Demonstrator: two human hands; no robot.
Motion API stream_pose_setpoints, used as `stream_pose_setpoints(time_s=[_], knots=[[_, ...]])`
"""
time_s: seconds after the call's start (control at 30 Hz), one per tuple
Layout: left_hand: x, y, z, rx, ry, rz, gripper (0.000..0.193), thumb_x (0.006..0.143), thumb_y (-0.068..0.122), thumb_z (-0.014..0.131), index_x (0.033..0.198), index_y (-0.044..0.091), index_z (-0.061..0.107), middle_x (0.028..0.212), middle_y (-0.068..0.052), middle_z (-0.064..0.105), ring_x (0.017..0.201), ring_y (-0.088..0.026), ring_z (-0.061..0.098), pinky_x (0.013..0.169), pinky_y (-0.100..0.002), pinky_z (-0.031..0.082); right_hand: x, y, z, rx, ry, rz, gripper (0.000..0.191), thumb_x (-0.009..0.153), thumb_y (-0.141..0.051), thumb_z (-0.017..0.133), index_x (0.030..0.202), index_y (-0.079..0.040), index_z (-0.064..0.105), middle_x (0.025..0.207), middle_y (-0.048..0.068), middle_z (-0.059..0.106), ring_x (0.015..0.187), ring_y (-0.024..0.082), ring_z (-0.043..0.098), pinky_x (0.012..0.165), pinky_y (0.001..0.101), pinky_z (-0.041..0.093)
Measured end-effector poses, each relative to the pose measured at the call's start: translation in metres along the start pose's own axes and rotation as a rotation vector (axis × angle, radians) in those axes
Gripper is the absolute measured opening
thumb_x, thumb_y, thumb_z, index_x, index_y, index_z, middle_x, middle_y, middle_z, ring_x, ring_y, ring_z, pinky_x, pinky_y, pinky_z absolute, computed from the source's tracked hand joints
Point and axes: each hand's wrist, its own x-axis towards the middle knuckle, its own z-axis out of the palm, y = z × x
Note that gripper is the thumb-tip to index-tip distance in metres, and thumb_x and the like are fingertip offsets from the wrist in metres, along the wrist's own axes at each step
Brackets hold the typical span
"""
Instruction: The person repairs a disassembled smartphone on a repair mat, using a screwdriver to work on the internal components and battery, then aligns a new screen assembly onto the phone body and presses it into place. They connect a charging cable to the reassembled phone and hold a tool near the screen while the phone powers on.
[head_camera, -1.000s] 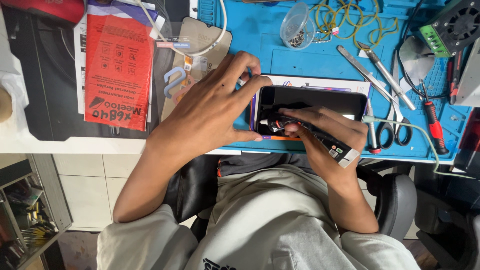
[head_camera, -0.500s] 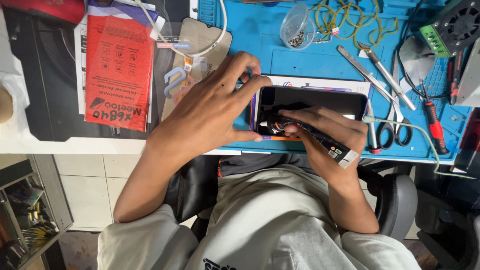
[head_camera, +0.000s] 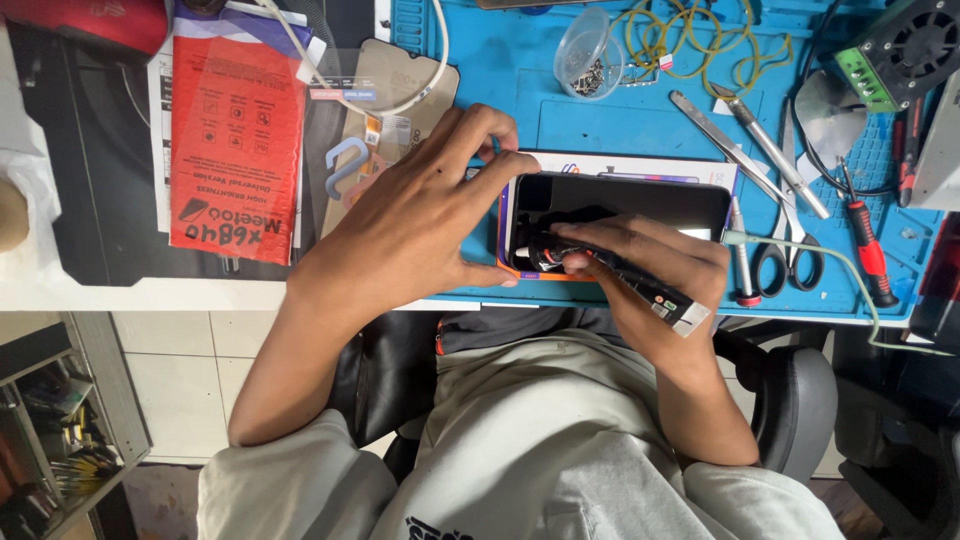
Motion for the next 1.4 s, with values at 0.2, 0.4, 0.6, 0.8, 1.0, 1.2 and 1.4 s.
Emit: stream_pose_setpoints(time_s=[0.2, 0.4, 0.6, 0.8, 1.0, 1.2, 1.4], knots=[[0.0001, -0.0003, -0.0008, 0.009, -0.010, 0.008, 0.084, 0.062, 0.035, 0.097, 0.126, 0.001, 0.056, 0.126, -0.014, 0.045, 0.122, -0.033, 0.053, 0.103, -0.044, 0.046, -0.0013, 0.0020, -0.0005, -0.014, 0.003, -0.024, 0.026, 0.087, 0.007, 0.080, 0.112, 0.001, 0.074, 0.101, 0.013, 0.076, 0.087, 0.018, 0.076, 0.076, 0.0262, 0.058], [0.0003, -0.0008, -0.0005, 0.010, -0.011, 0.004, 0.084, 0.062, 0.036, 0.097, 0.126, 0.001, 0.056, 0.126, -0.014, 0.045, 0.122, -0.033, 0.052, 0.103, -0.044, 0.047, -0.0018, 0.0028, -0.0006, -0.007, -0.007, -0.007, 0.026, 0.086, 0.007, 0.081, 0.110, 0.000, 0.075, 0.098, 0.013, 0.076, 0.083, 0.018, 0.076, 0.073, 0.0256, 0.058], [0.0003, -0.0008, -0.0002, 0.010, -0.009, 0.005, 0.084, 0.062, 0.036, 0.097, 0.127, 0.002, 0.056, 0.126, -0.014, 0.045, 0.122, -0.033, 0.052, 0.103, -0.044, 0.047, -0.0020, 0.0021, -0.0009, -0.004, -0.018, -0.006, 0.025, 0.086, 0.006, 0.081, 0.110, 0.000, 0.075, 0.098, 0.012, 0.077, 0.083, 0.017, 0.076, 0.072, 0.0255, 0.058], [0.0005, -0.0007, -0.0010, 0.006, -0.011, 0.003, 0.085, 0.061, 0.035, 0.097, 0.127, 0.001, 0.056, 0.126, -0.014, 0.045, 0.123, -0.033, 0.053, 0.104, -0.044, 0.047, -0.0018, 0.0016, -0.0014, -0.008, -0.032, -0.012, 0.026, 0.085, 0.005, 0.081, 0.110, 0.000, 0.075, 0.097, 0.012, 0.076, 0.082, 0.018, 0.076, 0.071, 0.0255, 0.057], [0.0009, -0.0005, -0.0008, 0.001, -0.014, 0.000, 0.084, 0.061, 0.035, 0.097, 0.127, 0.002, 0.056, 0.126, -0.014, 0.045, 0.122, -0.033, 0.053, 0.103, -0.043, 0.047, -0.0012, 0.0014, -0.0024, -0.002, -0.042, -0.012, 0.026, 0.085, 0.005, 0.080, 0.111, 0.000, 0.075, 0.098, 0.013, 0.076, 0.082, 0.018, 0.076, 0.072, 0.0256, 0.058], [0.0012, -0.0010, -0.0009, 0.002, -0.013, 0.005, 0.085, 0.061, 0.034, 0.097, 0.127, 0.001, 0.055, 0.126, -0.014, 0.045, 0.122, -0.033, 0.053, 0.104, -0.044, 0.047, -0.0009, 0.0015, -0.0019, -0.001, -0.036, -0.023, 0.026, 0.085, 0.005, 0.080, 0.111, 0.001, 0.075, 0.099, 0.013, 0.076, 0.083, 0.018, 0.076, 0.073, 0.0258, 0.058], [0.0010, -0.0010, -0.0007, -0.001, -0.014, -0.003, 0.084, 0.061, 0.033, 0.097, 0.127, 0.001, 0.056, 0.126, -0.014, 0.045, 0.121, -0.033, 0.053, 0.103, -0.043, 0.047, -0.0005, 0.0016, -0.0013, -0.003, -0.042, -0.029, 0.026, 0.085, 0.005, 0.080, 0.110, 0.001, 0.075, 0.099, 0.013, 0.076, 0.083, 0.018, 0.076, 0.072, 0.0259, 0.057]])
